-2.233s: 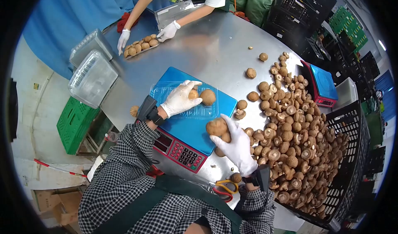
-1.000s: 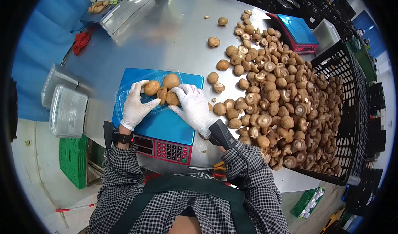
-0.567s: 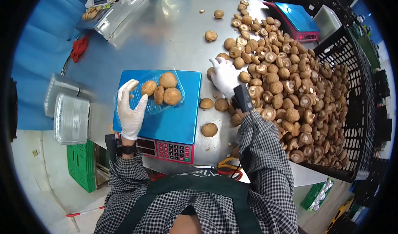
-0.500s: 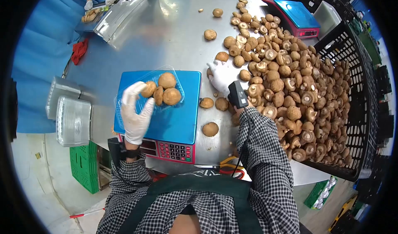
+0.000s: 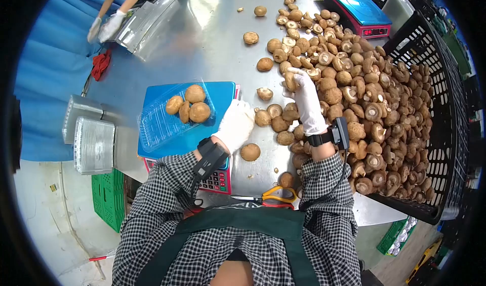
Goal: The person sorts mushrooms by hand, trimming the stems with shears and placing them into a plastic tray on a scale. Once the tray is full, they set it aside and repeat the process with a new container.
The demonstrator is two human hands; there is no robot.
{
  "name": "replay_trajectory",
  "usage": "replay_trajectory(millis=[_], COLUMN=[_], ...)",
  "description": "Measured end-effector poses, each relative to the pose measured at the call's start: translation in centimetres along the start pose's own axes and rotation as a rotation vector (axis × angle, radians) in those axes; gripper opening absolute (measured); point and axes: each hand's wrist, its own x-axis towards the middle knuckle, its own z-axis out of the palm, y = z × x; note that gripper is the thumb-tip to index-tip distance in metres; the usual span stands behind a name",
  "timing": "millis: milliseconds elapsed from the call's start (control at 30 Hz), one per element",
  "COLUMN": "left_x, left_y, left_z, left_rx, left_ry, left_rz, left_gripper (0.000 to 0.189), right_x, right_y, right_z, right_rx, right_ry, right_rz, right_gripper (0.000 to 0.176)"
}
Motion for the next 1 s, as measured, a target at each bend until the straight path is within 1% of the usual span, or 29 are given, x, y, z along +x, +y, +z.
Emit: replay_trajectory(millis=[33,67,100,167,200,233,267,300,333,367,400,433,467,500,533,567,600,633,667,700,733,767,833,867,933,967,1000], left_x=[0.3,0.4,0.7,1.2,1.5,2.0,2.2,2.2,2.0,1.7,1.4,0.8,0.0,-1.0,-2.1,-3.3,-4.2,-5.0,-5.8,-6.6,-7.2,-7.8,-8.9,-9.2,-9.7,-9.9,-9.9], left_y=[0.3,0.5,0.9,1.6,1.3,0.9,0.6,0.6,0.7,0.8,0.9,0.8,0.7,0.7,0.6,0.5,0.2,-0.3,-0.7,-1.3,-2.1,-3.1,-3.7,-3.9,-4.0,-3.7,-3.1], left_z=[0.1,1.5,2.7,2.8,3.2,3.8,3.9,4.0,4.0,4.0,4.4,3.5,1.7,0.0,-1.8,-3.5,-4.3,-4.1,-3.9,-3.7,-3.8,-4.0,-4.5,-4.8,-5.3,-5.7,-6.3], left_rx=[0.103,0.206,0.212,0.049,0.058,0.011,-0.037,-0.030,-0.047,-0.065,-0.094,-0.090,-0.185,-0.283,-0.287,-0.461,-0.634,-0.635,-1.061,-1.488,-1.899,-2.037,-2.042,-2.046,-1.817,-1.821,-1.554], left_ry=[-0.071,0.094,0.095,-0.006,-0.007,-0.057,-0.106,-0.104,-0.059,-0.014,0.068,0.072,0.126,0.180,0.184,0.245,0.308,0.317,0.313,0.303,0.215,0.184,0.293,0.305,0.358,0.371,0.532], left_rz=[0.011,0.033,0.036,-0.135,-0.133,-0.044,0.043,0.039,0.018,-0.006,-0.034,-0.045,-0.035,-0.024,-0.032,-0.071,-0.110,-0.120,-0.173,-0.220,-0.251,-0.296,-0.316,-0.321,-0.284,-0.293,-0.255], left_gripper=[0.022,0.016,0.016,0.016,0.016,0.015,0.014,0.014,0.013,0.011,0.008,0.008,0.012,0.017,0.017,0.021,0.026,0.026,0.028,0.031,0.032,0.036,0.043,0.043,0.055,0.055,0.059], right_x=[-0.4,-1.2,-1.4,-0.5,-0.2,-0.6,-0.8,-0.7,0.4,0.6,1.0,1.3,1.1,0.8,0.6,0.7,0.4,-0.3,-0.9,-1.0,-2.1,-3.4,-5.6,-6.8,-8.7,-9.4,-10.0], right_y=[0.0,-0.2,-0.6,1.1,1.9,1.8,1.7,1.6,3.3,4.0,4.3,4.2,3.7,3.1,2.6,2.4,1.9,0.9,-0.6,1.0,-0.3,-1.8,-2.3,-2.9,-4.0,-4.3,-4.5], right_z=[-0.4,0.2,0.6,1.0,1.4,2.7,3.7,4.3,4.0,4.3,4.0,3.9,4.2,4.3,4.3,3.9,3.9,4.1,4.0,2.5,3.8,5.1,6.0,6.9,8.6,9.4,10.2], right_rx=[-0.032,-0.194,-0.376,-0.695,-0.995,-1.117,-1.254,-1.392,-1.576,-1.648,-1.609,-1.570,-1.572,-1.473,-1.375,-1.279,-1.079,-0.879,-0.727,-0.616,-0.411,-0.207,-0.212,-0.289,-0.444,-0.452,-0.449], right_ry=[0.012,0.055,0.058,0.033,0.033,0.039,-0.008,-0.057,-0.109,-0.106,-0.177,-0.249,-0.256,-0.211,-0.166,-0.165,-0.164,-0.163,-0.261,-0.256,-0.231,-0.202,-0.221,-0.240,-0.286,-0.299,-0.266], right_rz=[0.015,-0.001,0.032,-0.070,-0.259,-0.348,-0.315,-0.284,-0.267,-0.328,-0.287,-0.246,-0.253,-0.211,-0.169,-0.137,-0.067,0.001,0.097,-0.042,0.093,0.229,0.224,0.213,0.177,0.179,0.197], right_gripper=[0.033,0.030,0.033,0.036,0.041,0.041,0.043,0.045,0.050,0.045,0.043,0.041,0.041,0.041,0.042,0.049,0.051,0.053,0.050,0.044,0.043,0.042,0.044,0.045,0.045,0.045,0.045])
